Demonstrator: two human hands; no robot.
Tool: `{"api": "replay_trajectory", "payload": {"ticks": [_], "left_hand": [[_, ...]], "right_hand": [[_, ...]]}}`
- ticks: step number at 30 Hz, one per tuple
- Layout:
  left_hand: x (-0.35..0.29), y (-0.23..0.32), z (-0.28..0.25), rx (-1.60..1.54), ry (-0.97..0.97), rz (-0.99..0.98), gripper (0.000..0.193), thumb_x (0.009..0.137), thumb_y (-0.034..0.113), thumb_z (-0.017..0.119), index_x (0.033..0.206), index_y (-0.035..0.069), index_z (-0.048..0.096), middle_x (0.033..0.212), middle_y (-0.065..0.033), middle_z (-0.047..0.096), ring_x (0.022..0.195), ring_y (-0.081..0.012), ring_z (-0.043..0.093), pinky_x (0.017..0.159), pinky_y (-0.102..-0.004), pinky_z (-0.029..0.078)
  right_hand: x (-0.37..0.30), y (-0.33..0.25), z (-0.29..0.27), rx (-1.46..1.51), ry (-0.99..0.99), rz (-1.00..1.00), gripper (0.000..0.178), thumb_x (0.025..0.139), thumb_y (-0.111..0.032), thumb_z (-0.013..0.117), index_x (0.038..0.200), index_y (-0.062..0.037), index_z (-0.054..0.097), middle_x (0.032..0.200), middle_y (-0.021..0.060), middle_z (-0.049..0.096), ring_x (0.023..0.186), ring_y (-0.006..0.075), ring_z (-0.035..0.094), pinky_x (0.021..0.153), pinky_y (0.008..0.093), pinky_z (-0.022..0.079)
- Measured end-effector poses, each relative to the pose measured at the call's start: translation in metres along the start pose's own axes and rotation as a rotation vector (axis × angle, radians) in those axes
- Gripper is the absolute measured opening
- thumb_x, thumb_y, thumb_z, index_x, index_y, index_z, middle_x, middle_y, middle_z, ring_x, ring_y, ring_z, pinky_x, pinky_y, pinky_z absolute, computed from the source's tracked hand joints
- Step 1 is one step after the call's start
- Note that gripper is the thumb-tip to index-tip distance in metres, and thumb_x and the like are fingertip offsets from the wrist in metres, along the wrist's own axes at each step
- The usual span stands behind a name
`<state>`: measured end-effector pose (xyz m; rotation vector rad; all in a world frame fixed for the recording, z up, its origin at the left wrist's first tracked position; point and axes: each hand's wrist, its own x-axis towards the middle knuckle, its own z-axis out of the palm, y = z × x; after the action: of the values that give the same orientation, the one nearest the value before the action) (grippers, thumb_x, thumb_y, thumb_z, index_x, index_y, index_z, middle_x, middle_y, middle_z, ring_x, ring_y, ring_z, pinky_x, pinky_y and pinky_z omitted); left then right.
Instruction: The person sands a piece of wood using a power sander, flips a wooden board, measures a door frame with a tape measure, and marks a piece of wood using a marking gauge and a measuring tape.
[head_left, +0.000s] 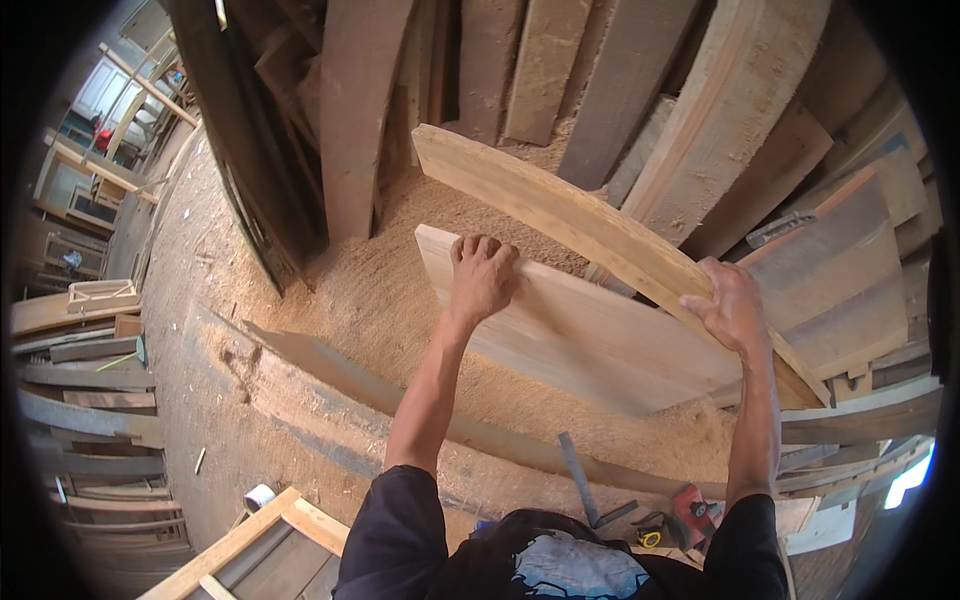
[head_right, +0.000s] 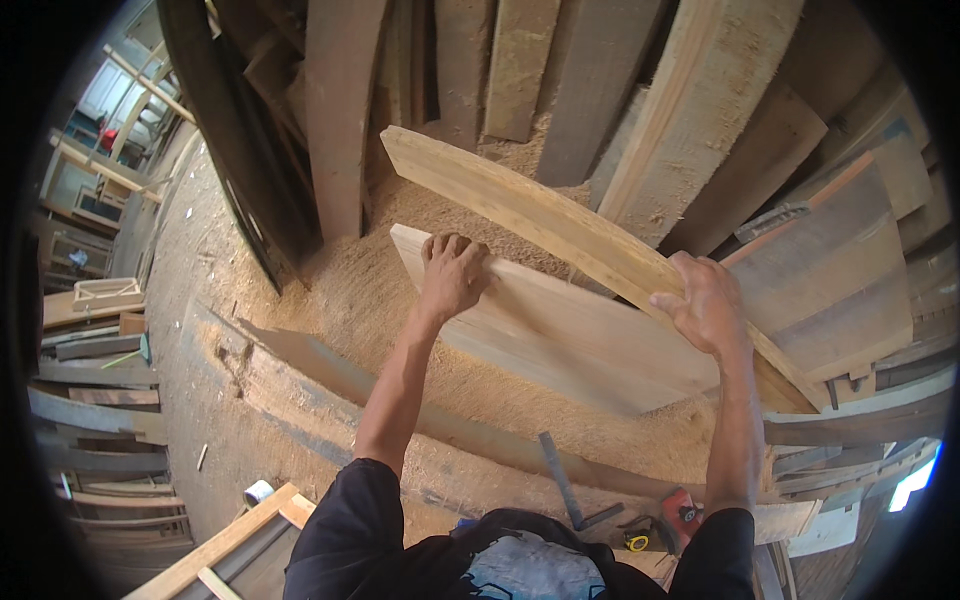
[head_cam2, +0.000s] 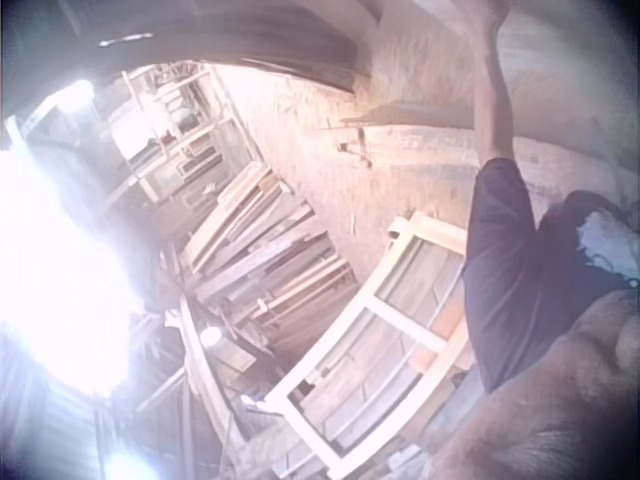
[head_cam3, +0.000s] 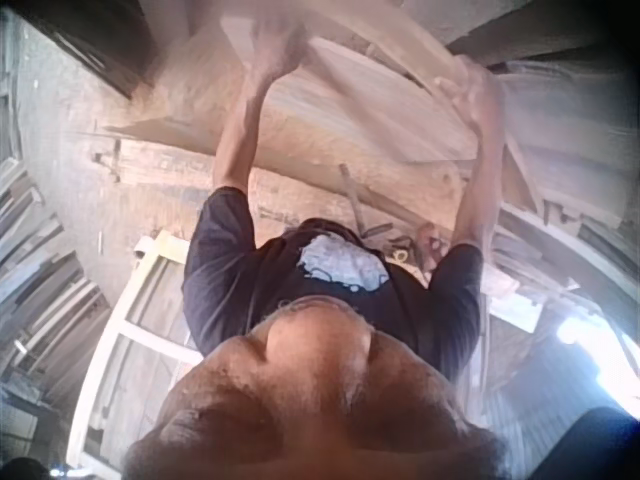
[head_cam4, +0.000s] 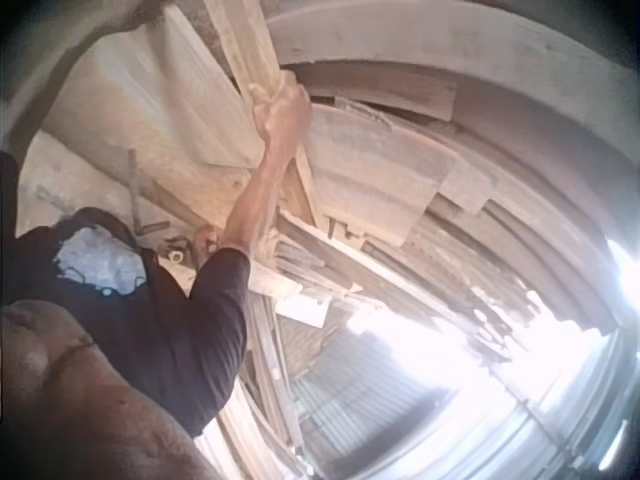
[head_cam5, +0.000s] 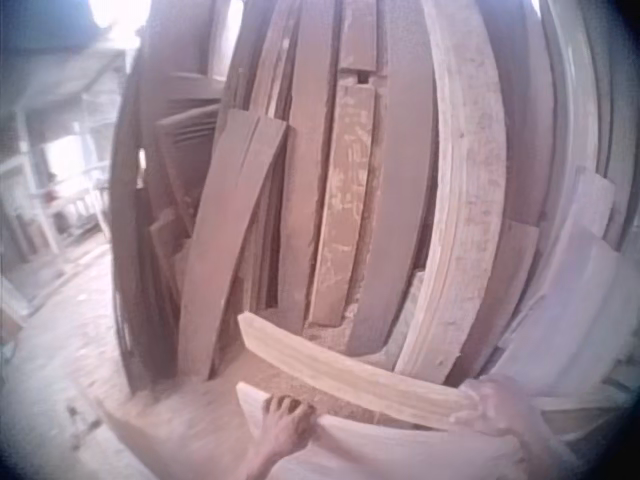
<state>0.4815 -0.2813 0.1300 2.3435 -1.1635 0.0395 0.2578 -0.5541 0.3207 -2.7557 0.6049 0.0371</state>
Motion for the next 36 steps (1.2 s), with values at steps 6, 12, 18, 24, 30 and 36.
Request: {"api": "replay_trajectory", "payload": {"ticks": [6,12,18,24,30,36], "left_hand": [[-0.046,-0.068,-0.011,0.081,0.427,-0.211,0.054,0.091,0.054,0.06,0.126,0.013,0.058,0.141,-0.0175,0.047,0.137,-0.0341,0.036,0.116,-0.0521,0.017],[-0.053,-0.162,0.013,-1.333,0.433,-0.524,0.073,0.096,0.061,0.047,0.141,0.003,0.044,0.146,-0.0171,0.044,0.136,-0.032,0.038,0.117,-0.046,0.019],[-0.056,-0.158,0.0,-1.353,0.196,-0.465,0.096,0.086,0.055,0.069,0.155,0.003,0.027,0.157,-0.0176,0.031,0.143,-0.0268,0.03,0.118,-0.0403,0.022],[-0.065,-0.16,-0.006,-1.571,0.192,-0.388,0.102,0.071,0.041,0.09,0.15,0.004,0.037,0.143,-0.0064,0.052,0.135,-0.0203,0.043,0.115,-0.0375,0.028],[-0.072,-0.174,0.004,-1.653,0.161,-0.454,0.061,0.079,0.026,0.086,0.129,0.007,0.057,0.123,-0.0006,0.066,0.12,-0.0156,0.056,0.109,-0.0353,0.036],[-0.07,-0.177,0.007,-1.694,0.193,-0.44,0.05,0.081,0.018,0.083,0.123,0.004,0.058,0.115,0.0007,0.067,0.106,-0.0122,0.058,0.1,-0.0307,0.041]], "right_hand": [[-0.017,-0.029,0.011,0.061,-0.133,0.047,0.037,0.074,-0.022,0.08,0.098,-0.0016,0.062,0.087,0.021,0.062,0.093,0.0408,0.059,0.082,0.0487,0.045],[-0.027,-0.04,0.023,-0.008,-0.081,-0.09,0.035,0.073,-0.021,0.079,0.097,-0.0011,0.062,0.086,0.0204,0.062,0.089,0.0401,0.059,0.079,0.0486,0.046],[-0.033,-0.034,0.019,0.131,-0.08,-0.101,0.034,0.07,-0.02,0.078,0.092,0.0007,0.064,0.082,0.0217,0.06,0.084,0.0414,0.058,0.076,0.0473,0.045],[-0.033,-0.046,0.018,0.198,-0.142,-0.107,0.035,0.069,-0.019,0.079,0.094,0.0014,0.066,0.083,0.0234,0.06,0.083,0.0422,0.059,0.076,0.0466,0.045],[-0.032,-0.053,0.018,0.167,-0.178,-0.123,0.035,0.069,-0.018,0.079,0.096,0.0015,0.066,0.085,0.0231,0.061,0.085,0.0426,0.059,0.079,0.048,0.046],[-0.034,-0.058,0.016,0.11,-0.182,-0.143,0.038,0.07,-0.02,0.079,0.099,0.0012,0.066,0.089,0.022,0.063,0.091,0.0411,0.059,0.082,0.047,0.046]]}}
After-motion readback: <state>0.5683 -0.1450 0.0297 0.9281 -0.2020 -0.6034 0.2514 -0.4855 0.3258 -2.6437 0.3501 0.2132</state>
